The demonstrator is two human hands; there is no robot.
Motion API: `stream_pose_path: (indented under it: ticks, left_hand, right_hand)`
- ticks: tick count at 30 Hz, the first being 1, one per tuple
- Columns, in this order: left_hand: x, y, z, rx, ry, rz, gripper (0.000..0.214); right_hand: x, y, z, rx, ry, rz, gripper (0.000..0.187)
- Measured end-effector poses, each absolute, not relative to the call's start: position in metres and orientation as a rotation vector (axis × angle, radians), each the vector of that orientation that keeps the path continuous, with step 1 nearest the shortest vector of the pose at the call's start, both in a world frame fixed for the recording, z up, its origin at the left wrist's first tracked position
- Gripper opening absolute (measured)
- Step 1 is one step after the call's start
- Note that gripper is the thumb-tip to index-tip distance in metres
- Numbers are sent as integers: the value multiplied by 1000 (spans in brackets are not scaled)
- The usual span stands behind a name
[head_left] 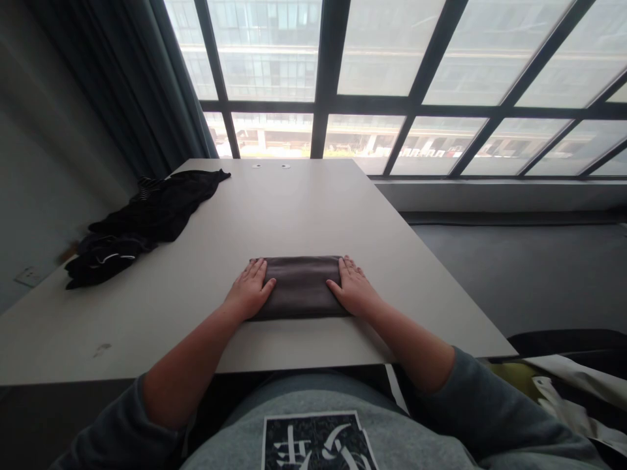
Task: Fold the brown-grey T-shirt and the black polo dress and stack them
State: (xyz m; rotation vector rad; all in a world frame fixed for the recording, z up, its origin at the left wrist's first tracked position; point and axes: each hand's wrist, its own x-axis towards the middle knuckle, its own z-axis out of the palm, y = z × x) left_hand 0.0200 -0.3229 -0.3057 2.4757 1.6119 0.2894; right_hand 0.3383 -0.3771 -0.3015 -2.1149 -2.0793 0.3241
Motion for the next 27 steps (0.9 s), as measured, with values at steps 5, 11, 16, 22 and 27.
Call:
stream_pose_path:
  ticks: [5, 11, 16, 22, 27]
  left_hand:
    - [6, -327, -322, 2342, 1801, 386, 82]
    - [-23, -345, -335, 2421, 1795, 319, 75]
    - [-54, -362, -346, 2511, 1790, 413, 66]
    - [-66, -373, -346, 2447, 1821, 572, 66]
    - [-62, -378, -339, 2520, 1808, 520, 63]
  right_hand:
    - [338, -390, -298, -2045, -2056, 277, 77]
    - [346, -400, -280, -1713, -1875, 597, 59]
    - [353, -392, -264, -1557, -1497, 1152, 70]
    - [375, -355, -252, -1544, -1352, 1518, 87]
    - [404, -334, -236, -1559, -1234, 1724, 86]
